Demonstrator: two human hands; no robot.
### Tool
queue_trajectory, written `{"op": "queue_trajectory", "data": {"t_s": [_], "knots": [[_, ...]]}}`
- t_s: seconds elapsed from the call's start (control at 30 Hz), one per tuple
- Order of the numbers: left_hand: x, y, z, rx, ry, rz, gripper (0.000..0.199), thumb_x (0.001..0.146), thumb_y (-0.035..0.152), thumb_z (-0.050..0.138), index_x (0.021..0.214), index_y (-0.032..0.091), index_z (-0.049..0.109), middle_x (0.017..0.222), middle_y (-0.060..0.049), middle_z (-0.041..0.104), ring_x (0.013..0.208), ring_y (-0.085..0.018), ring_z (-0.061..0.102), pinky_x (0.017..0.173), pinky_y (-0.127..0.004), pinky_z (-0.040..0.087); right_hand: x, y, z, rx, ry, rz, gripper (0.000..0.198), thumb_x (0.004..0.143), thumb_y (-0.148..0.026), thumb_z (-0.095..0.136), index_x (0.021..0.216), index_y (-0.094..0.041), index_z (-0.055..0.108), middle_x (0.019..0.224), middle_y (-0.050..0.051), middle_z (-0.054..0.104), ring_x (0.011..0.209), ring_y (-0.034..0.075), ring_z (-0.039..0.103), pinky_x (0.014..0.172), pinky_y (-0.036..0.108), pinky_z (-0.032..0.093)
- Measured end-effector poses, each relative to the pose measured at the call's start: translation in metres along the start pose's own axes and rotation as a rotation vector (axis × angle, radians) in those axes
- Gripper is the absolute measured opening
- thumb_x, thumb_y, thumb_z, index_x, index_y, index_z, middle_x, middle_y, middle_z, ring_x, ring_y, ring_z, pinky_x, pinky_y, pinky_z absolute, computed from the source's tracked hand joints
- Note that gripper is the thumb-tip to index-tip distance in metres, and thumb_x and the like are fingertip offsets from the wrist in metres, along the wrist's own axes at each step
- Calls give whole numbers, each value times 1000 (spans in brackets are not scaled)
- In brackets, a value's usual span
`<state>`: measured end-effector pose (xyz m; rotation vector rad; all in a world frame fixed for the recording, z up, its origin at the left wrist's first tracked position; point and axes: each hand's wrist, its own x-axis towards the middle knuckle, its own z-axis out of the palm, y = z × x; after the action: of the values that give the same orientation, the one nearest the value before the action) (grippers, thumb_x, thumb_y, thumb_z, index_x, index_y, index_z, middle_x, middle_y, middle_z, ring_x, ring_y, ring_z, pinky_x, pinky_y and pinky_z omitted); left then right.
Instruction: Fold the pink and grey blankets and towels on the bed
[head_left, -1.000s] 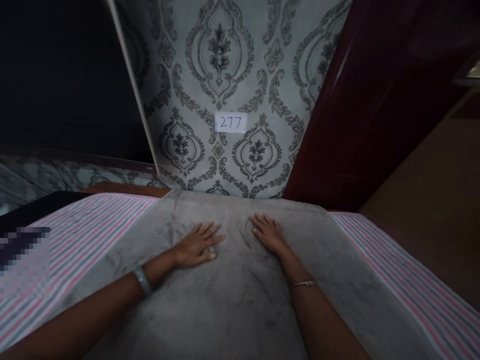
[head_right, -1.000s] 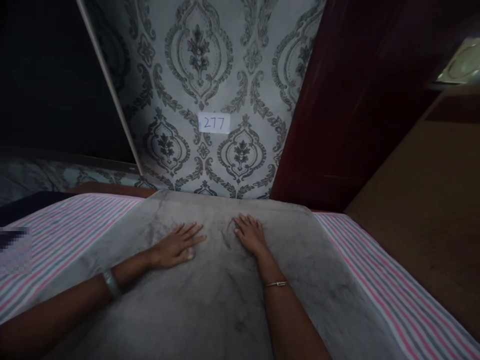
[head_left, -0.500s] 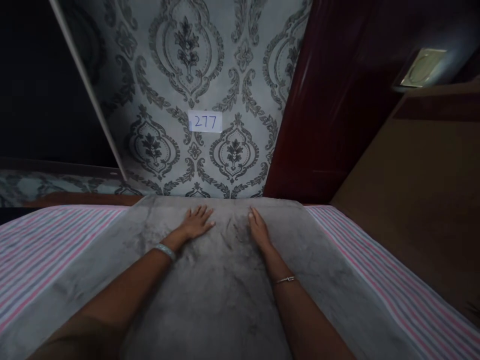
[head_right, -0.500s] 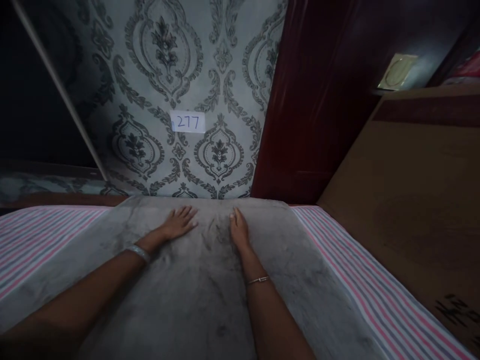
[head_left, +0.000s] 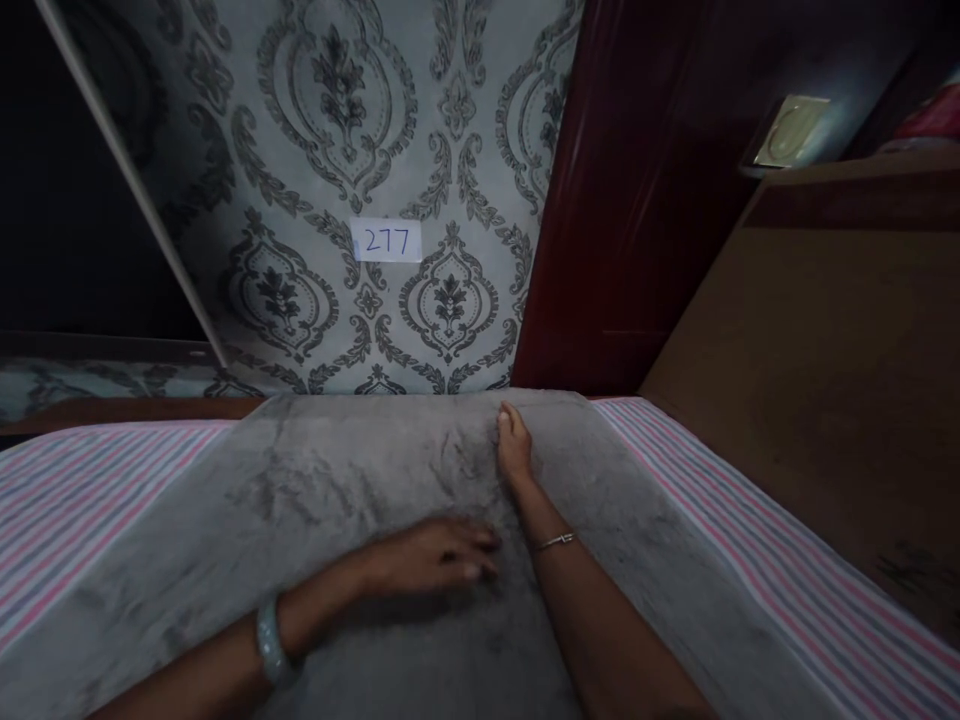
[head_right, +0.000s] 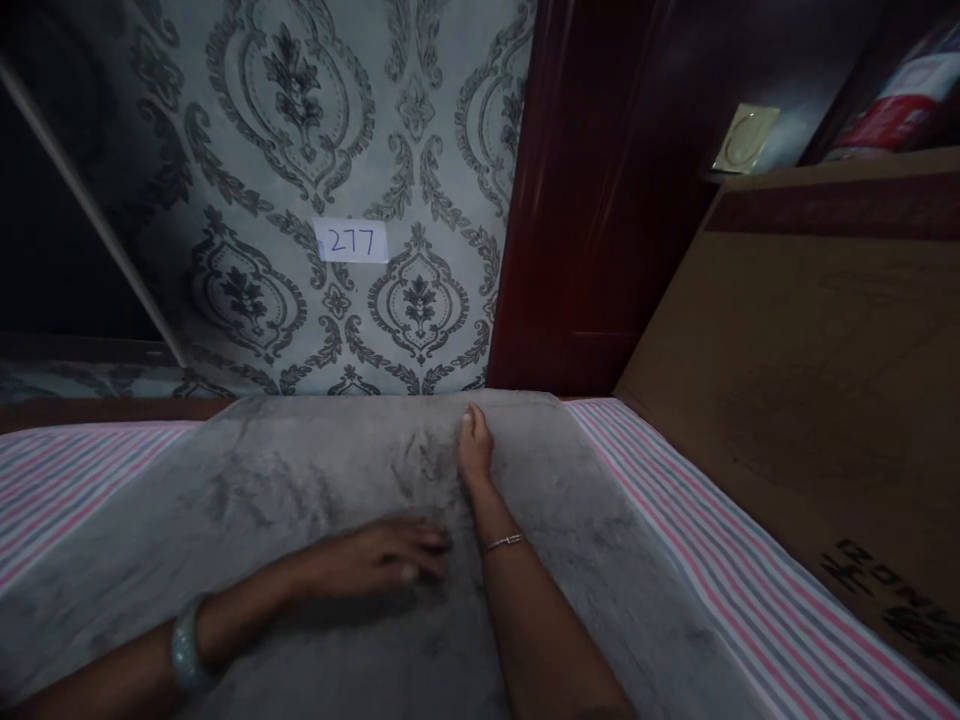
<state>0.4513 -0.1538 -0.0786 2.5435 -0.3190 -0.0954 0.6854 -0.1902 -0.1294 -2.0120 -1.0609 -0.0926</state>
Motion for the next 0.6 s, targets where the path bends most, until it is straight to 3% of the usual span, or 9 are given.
{"op": "queue_trajectory", "data": {"t_s": [0.07, 0.13, 0.23, 0.37, 0.5, 0.6], "knots": [[1, -22, -17, 55, 224, -171, 59, 100, 56, 24, 142, 28, 54, 155, -7, 45, 144, -21, 40, 122, -44, 27, -2, -10, -5, 14, 28, 28, 68, 98, -31, 5, 156, -5, 28, 154, 15, 43, 143, 19, 39, 117, 36, 31], [1, -50, -31, 228, 394, -460, 63, 99, 55, 28, 153, 24, 38, 160, -10, 34, 150, -26, 28, 123, -53, 19, -7, -22, -8, -51, -28, -52, 65, 99, -32, 16, 158, -9, 25, 161, 12, 33, 149, 19, 27, 121, 37, 23], [-2, -78, -37, 393, 349, -756, 69, 96, 55, 34, 156, 22, 29, 165, -14, 20, 153, -33, 15, 121, -61, 13, -18, -41, -8, -213, -265, -203, 64, 99, -38, 30, 160, -17, 23, 166, 7, 18, 154, 22, 12, 123, 47, 14], [-6, -82, -29, 465, 268, -760, 68, 95, 62, 30, 154, 28, 35, 165, -13, 19, 153, -35, 13, 119, -65, 13, -30, -56, -5, -315, -565, -297, 60, 101, -47, 33, 157, -25, 31, 165, 5, 22, 153, 27, 14, 121, 57, 10], [-7, -83, -28, 466, 279, -740, 66, 95, 62, 29, 153, 32, 37, 164, -9, 23, 152, -35, 16, 118, -65, 15, -27, -55, -9, -312, -577, -270, 59, 102, -51, 33, 156, -26, 32, 165, 3, 24, 152, 28, 18, 121, 54, 12], [-7, -86, -31, 479, 302, -728, 65, 95, 59, 30, 153, 31, 36, 164, -8, 25, 152, -36, 18, 118, -66, 17, -16, -36, -28, -356, -517, -169, 56, 104, -49, 32, 155, -26, 34, 164, 3, 26, 151, 29, 19, 121, 53, 13]]}}
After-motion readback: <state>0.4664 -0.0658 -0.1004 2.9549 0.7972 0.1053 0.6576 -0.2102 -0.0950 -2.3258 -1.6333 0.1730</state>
